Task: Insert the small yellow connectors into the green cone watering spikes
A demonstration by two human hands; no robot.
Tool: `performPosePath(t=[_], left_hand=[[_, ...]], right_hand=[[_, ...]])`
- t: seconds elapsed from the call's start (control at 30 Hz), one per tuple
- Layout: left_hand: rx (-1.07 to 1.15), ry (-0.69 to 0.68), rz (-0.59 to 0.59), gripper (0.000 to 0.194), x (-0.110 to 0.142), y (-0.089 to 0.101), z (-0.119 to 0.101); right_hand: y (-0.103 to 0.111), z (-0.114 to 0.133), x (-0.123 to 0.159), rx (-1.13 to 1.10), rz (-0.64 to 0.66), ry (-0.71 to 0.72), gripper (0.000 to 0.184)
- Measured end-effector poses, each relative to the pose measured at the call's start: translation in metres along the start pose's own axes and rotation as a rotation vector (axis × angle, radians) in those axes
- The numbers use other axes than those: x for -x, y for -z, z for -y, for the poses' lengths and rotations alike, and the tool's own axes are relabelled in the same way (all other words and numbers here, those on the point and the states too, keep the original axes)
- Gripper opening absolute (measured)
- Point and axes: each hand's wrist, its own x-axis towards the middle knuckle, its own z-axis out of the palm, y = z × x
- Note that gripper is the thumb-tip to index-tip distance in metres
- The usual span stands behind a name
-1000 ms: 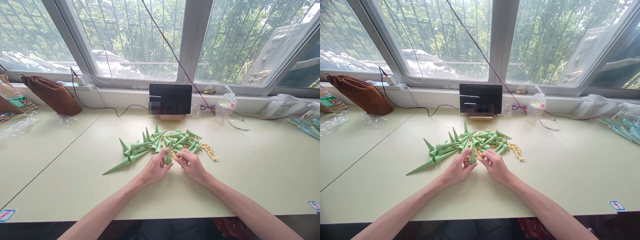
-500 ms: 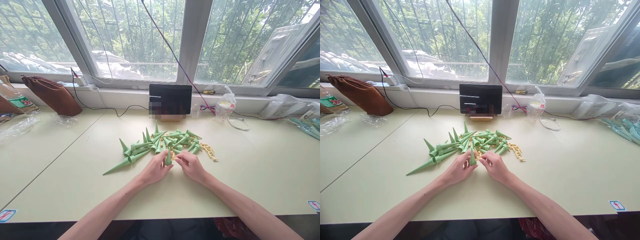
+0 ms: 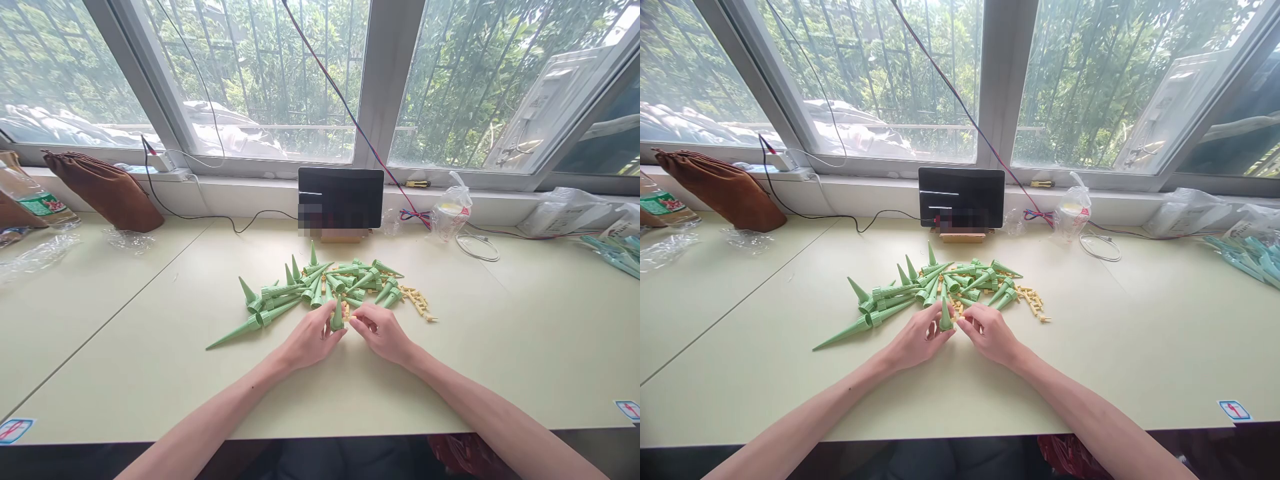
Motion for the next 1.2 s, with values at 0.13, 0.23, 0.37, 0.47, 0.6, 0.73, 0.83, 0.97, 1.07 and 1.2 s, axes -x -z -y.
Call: performPosePath(t=[0.13, 0.23, 0.37, 0.47, 0.6, 0.73, 0.83, 0.97, 1.07, 1.2], left_hand=[[0.004, -0.005, 0.005, 0.023, -0.0006, 0.0011, -0.0027], [0.003, -0.006, -0.006, 0.023, -0.0007, 0.0012, -0.0036], [0.004, -0.015, -0.033, 0.019, -0.0006, 0.0003, -0.0027], [-0.003, -0.015, -0.026, 0.02, -0.0005, 0.0004, -0.0024], [-0.004, -0.017, -0.001, 0.022, -0.0001, 0.0016, -0.0031], [-0.009, -0.007, 0.013, 0.021, 0.0005, 0.0016, -0.003], [-0.01, -0.005, 0.018, 0.021, 0.0007, 0.001, -0.0024], [-0.008, -0.015, 0.022, 0.016, 0.001, 0.0009, -0.0022], [-0.015, -0.028, 0.021, 0.013, 0.0015, 0.0011, -0.0016], [-0.035, -0.03, 0.02, 0.013, 0.0019, 0.0009, -0.0008]], right_hand=[[0.0008, 0.0015, -0.0005, 0.002, -0.012, 0.003, 0.026], [0.001, 0.0017, 0.0001, -0.015, -0.027, 0.005, 0.023], [0.0007, 0.0009, 0.0009, -0.036, -0.039, 0.013, 0.02], [0.0003, 0.0003, 0.0007, -0.04, -0.04, 0.018, 0.02], [0.0003, 0.0006, 0.0002, -0.035, -0.031, 0.017, 0.023], [0.0004, 0.0004, 0.0007, -0.019, -0.012, 0.012, 0.027], [0.0001, -0.0004, 0.0011, -0.013, -0.003, 0.01, 0.03], [-0.0005, -0.0017, 0.0008, -0.007, 0.005, 0.01, 0.035], [-0.0006, -0.0022, 0.0004, -0.007, 0.018, 0.002, 0.038], [-0.0001, -0.002, 0.0002, -0.012, 0.029, -0.005, 0.039]])
